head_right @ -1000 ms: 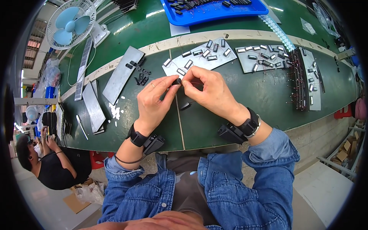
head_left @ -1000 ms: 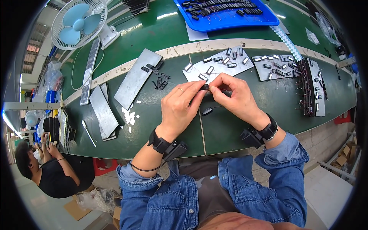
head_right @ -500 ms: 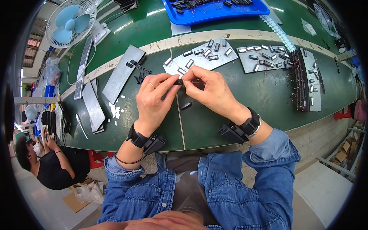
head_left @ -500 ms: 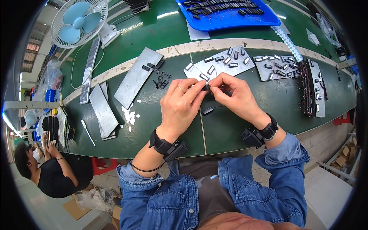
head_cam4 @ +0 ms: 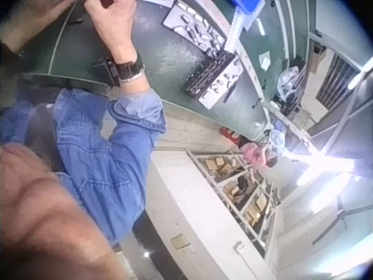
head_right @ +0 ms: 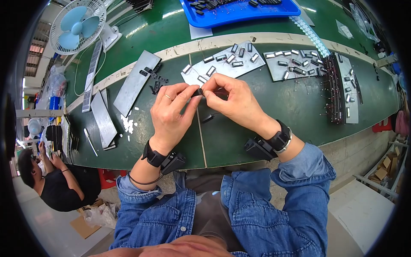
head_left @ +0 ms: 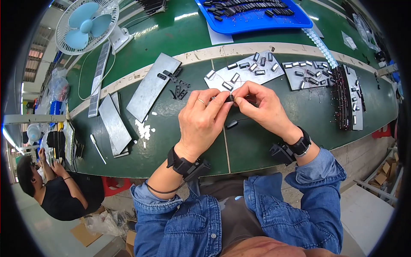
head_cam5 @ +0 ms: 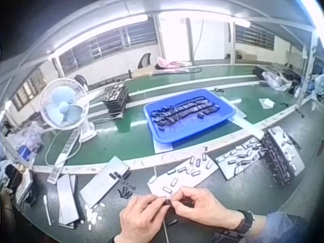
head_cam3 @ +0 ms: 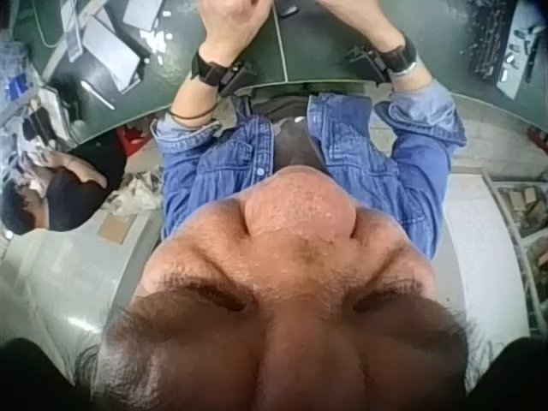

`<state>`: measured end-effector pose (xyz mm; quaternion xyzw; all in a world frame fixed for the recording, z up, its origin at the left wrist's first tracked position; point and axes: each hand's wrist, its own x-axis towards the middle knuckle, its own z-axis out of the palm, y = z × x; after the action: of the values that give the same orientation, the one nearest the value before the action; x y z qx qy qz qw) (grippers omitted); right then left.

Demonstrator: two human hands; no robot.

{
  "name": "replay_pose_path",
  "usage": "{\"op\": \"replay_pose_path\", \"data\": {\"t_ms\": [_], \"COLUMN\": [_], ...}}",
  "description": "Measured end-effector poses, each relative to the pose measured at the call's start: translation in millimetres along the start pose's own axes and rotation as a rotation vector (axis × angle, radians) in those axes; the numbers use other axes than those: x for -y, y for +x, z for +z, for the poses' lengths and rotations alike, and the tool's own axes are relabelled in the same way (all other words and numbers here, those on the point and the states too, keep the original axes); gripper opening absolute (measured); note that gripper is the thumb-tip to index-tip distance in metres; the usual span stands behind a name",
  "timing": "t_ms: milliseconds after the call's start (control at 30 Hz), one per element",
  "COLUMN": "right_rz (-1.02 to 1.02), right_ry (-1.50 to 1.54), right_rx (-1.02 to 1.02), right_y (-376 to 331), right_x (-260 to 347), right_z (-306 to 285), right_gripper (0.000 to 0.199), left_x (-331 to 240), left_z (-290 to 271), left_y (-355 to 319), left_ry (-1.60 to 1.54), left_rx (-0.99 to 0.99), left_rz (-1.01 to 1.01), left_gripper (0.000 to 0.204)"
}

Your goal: The person picks up a black plastic component and a small rectangular part, fits them together by hand, and places the assembly onto a metal plate. This process is repeated with additional components, occasionally reaching into a blue tray to retrieve more parts.

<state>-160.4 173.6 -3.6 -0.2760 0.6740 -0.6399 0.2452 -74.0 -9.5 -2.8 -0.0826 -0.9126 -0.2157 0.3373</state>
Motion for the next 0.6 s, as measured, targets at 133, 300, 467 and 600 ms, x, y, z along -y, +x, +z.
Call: {"op": "replay_pose_path", "data": {"t_ms": [133, 300, 467, 600], "right_rz": [0.014, 0.054, 0.117, 0.015], "right_ry": [-0.066, -0.176, -0.219, -0.254], "right_rx": [0.019, 0.042, 0.122, 0.126], "right_y": [0, 0, 3, 2], "right_x": [5, 9, 7, 6], "right_z": [0, -2, -4, -4], "right_gripper": [0.011, 0.013, 0.015, 0.014], "left_x": [0, 4, 2, 5], "left_z": [-1, -1, -6, -9], "left_y": [0, -1, 2, 4], "left_ry": [0.003, 0.026, 0.058, 0.017], "left_rx": [0.022, 0.056, 0.122, 0.084], "left_rz": [0.006, 0.050, 0.108, 0.134], "left_gripper": [0.025, 0.028, 0.030, 0.029]}}
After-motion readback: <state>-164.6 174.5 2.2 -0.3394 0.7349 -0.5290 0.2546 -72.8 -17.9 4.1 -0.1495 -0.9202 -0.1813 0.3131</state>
